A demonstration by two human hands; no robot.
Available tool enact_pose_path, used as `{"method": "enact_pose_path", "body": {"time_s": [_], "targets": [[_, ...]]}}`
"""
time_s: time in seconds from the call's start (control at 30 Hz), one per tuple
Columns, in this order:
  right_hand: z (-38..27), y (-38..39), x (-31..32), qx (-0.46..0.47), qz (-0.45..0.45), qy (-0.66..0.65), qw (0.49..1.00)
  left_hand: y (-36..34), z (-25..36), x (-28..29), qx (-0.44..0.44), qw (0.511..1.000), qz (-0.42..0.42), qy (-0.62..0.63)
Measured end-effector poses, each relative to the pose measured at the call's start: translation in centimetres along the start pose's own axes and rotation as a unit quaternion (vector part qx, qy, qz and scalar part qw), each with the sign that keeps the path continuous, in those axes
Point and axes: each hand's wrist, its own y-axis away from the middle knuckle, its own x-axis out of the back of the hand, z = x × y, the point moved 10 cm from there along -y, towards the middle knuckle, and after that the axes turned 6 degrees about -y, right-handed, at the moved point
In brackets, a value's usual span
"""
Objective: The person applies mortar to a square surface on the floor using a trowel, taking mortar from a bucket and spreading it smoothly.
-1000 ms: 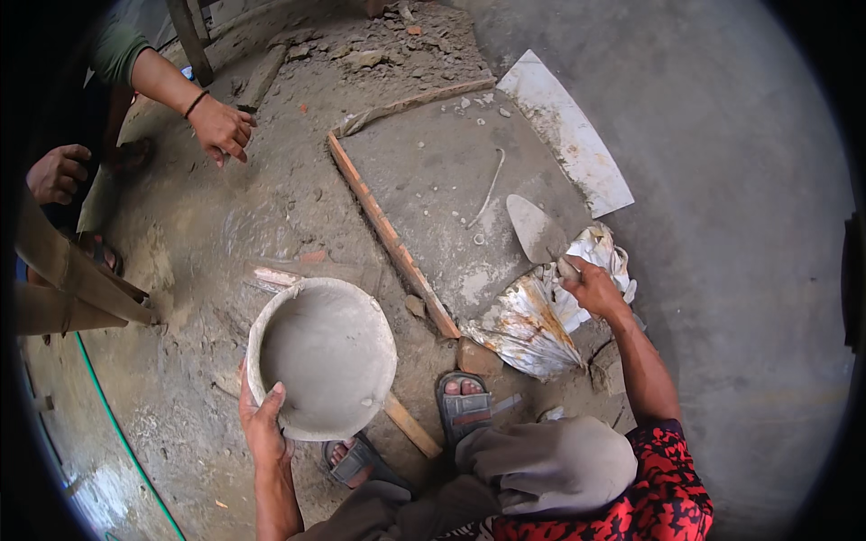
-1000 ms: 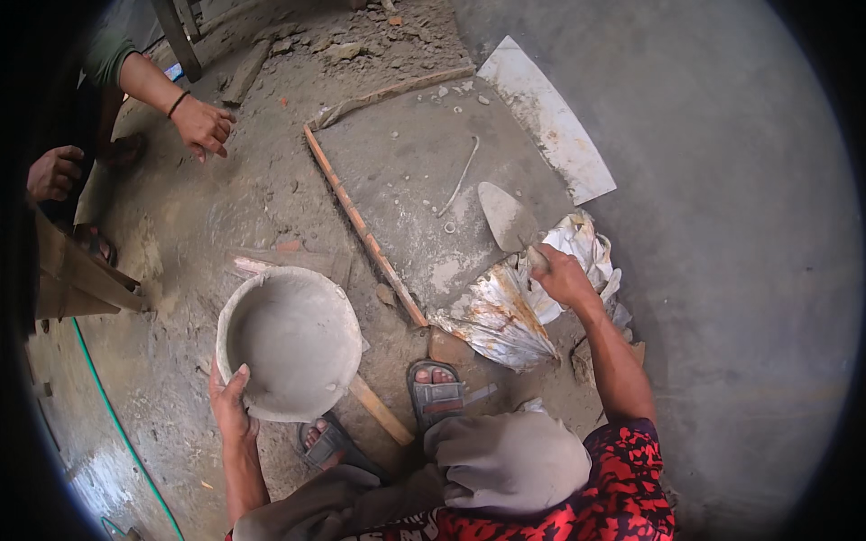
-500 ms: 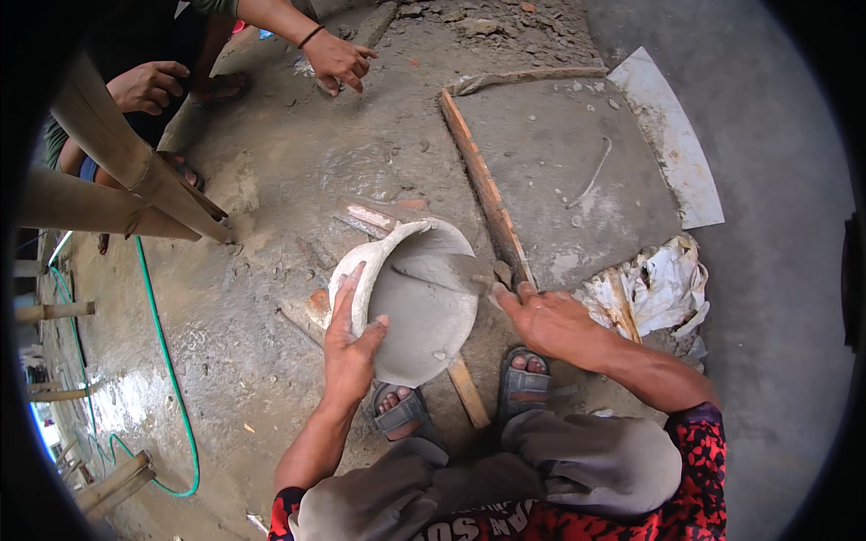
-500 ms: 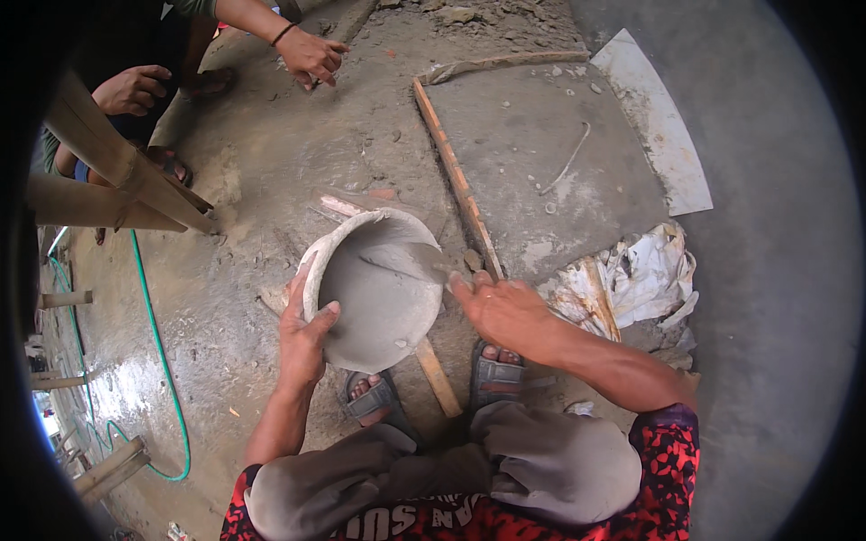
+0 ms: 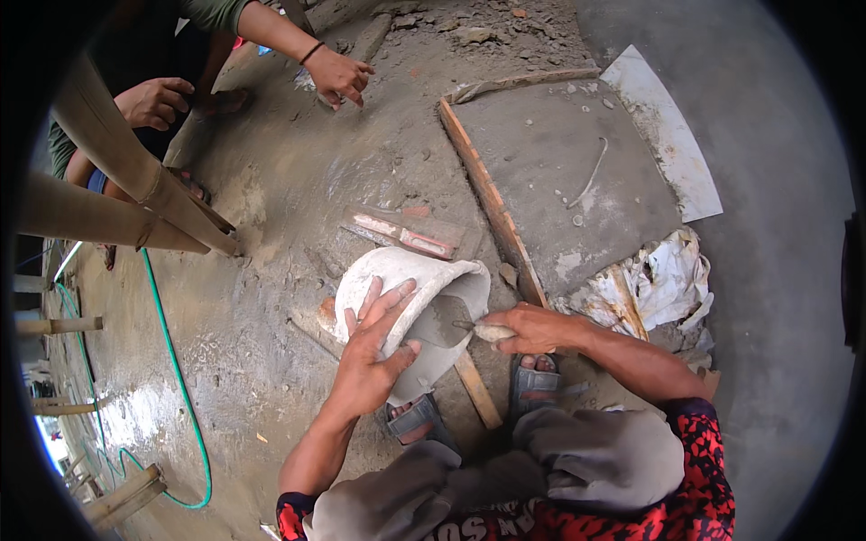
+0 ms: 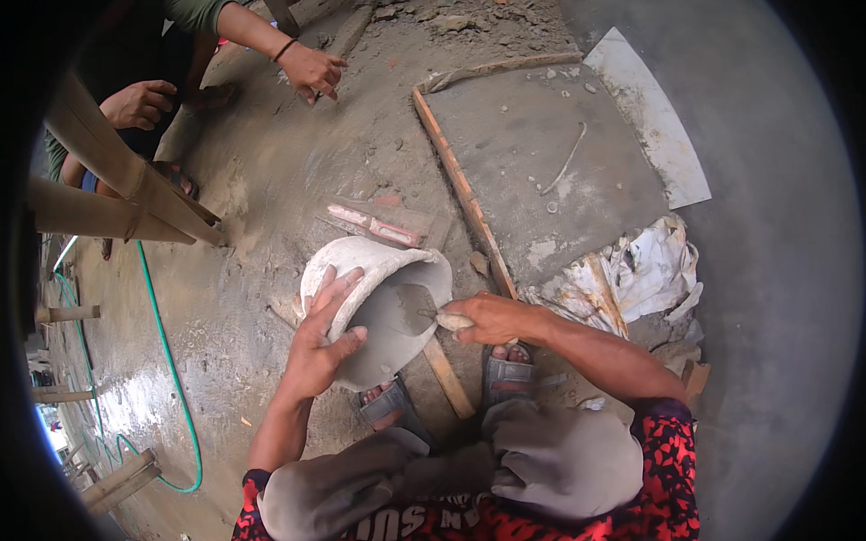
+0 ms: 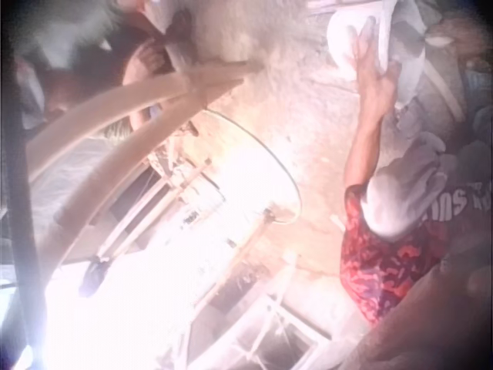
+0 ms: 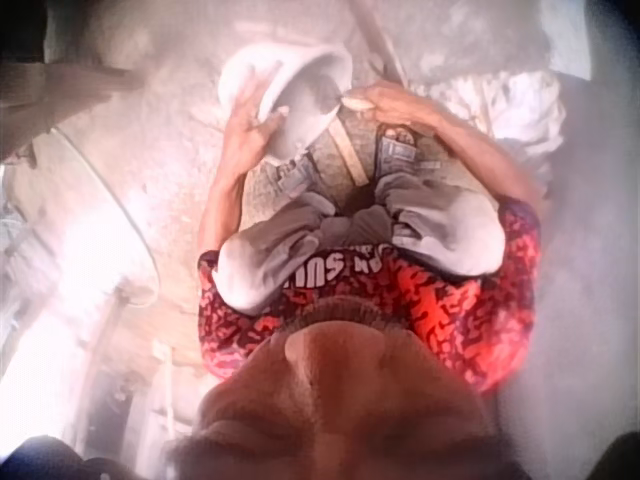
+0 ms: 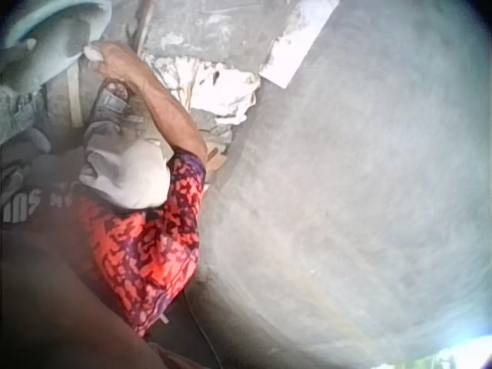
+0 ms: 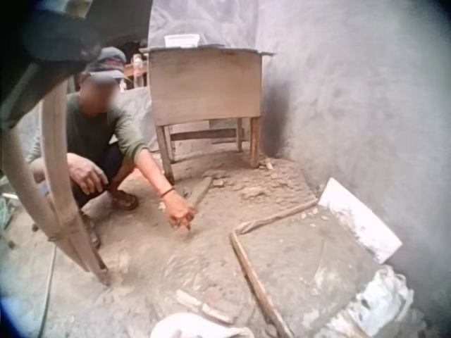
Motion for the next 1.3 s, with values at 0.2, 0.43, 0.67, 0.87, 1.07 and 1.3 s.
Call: {"method": "enact_pose_path", "body": {"time_s": [0.2,0.43,0.67,0.87,1.07,1.3], "targets": [[-0.4,0.6,-1.7,-0.174,-0.067,-0.167,0.968,1.2,0.1,0.2,0.006,1.000,-0.017,-0.015],[3.4,2.6,-2.8,-0.115,-0.031,-0.205,0.971,1.2,-2.4,1.2,0.044,0.970,0.067,0.228],[3.0,7.1,-2.4,-0.108,0.010,-0.196,0.975,0.8,-4.5,-0.9,0.117,0.931,0.103,0.331],[7.7,17.9,-1.8,-0.218,0.200,-0.335,0.895,2.7,-9.4,0.5,0.150,0.894,0.202,0.370],[12.3,29.4,1.2,-0.332,0.431,-0.265,0.796,2.1,-10.3,1.2,0.150,0.878,0.216,0.399],[14.6,33.4,1.7,-0.352,0.477,-0.372,0.714,1.7,-10.3,0.5,0.165,0.874,0.203,0.409]]}}
